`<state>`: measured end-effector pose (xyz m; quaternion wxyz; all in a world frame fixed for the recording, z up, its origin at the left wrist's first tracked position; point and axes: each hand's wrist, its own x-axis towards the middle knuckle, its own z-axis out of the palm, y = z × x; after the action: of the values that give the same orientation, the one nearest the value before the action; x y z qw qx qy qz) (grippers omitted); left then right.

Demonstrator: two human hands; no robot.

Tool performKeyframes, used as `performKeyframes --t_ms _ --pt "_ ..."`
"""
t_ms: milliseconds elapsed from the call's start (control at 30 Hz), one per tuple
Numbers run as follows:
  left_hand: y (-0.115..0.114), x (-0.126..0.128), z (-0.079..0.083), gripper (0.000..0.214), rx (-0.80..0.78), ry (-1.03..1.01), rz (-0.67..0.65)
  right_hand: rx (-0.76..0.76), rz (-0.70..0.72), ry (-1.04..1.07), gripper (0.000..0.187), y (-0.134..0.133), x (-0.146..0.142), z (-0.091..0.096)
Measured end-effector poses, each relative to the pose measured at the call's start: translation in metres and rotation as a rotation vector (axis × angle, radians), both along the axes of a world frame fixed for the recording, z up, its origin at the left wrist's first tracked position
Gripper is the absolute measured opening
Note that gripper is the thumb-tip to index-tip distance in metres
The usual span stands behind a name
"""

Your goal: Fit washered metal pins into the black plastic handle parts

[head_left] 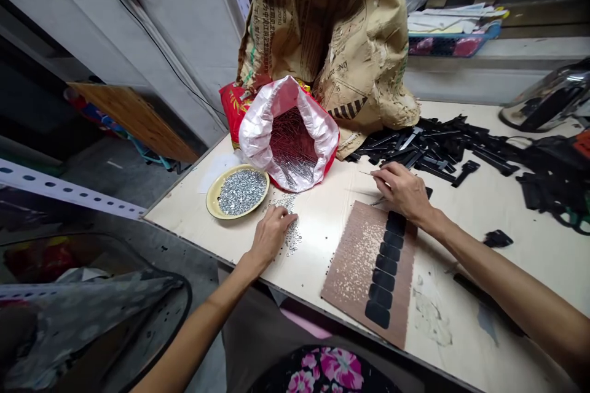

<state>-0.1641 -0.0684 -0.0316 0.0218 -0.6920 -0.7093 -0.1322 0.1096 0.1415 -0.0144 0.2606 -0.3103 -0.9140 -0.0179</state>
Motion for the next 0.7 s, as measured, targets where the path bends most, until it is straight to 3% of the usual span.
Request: performKeyframes --t_ms 167,333,433,567,633,700 --pt "0.009 -0.002 0.005 0.024 -0.096 0.077 -0.086 -0.056 0.102 0.056 0.029 -0.038 0.001 0.006" --pt "0.013 -0.001 0.009 0.019 -0.087 -0.128 -0.027 -0.209 0.11 0.146 0.024 -0.07 -0.012 0.011" --pt "0.013 0.009 0.013 0.015 -0.033 -0.565 0.124 -0.359 0.124 0.217 0.022 -0.09 -0.025 0.016" --pt "0.016 0.039 0.02 0.024 0.051 -1.45 0.359 -0.461 0.185 0.259 0.025 -0.113 -0.041 0.019" --pt "0.019 0.056 0.025 0.027 0.14 -1.692 0.368 -0.468 0.179 0.246 0.029 -0.12 -0.047 0.019" --pt "0.022 0.068 0.03 0.028 0.203 -1.781 0.336 -0.46 0.152 0.227 0.032 -0.123 -0.049 0.019"
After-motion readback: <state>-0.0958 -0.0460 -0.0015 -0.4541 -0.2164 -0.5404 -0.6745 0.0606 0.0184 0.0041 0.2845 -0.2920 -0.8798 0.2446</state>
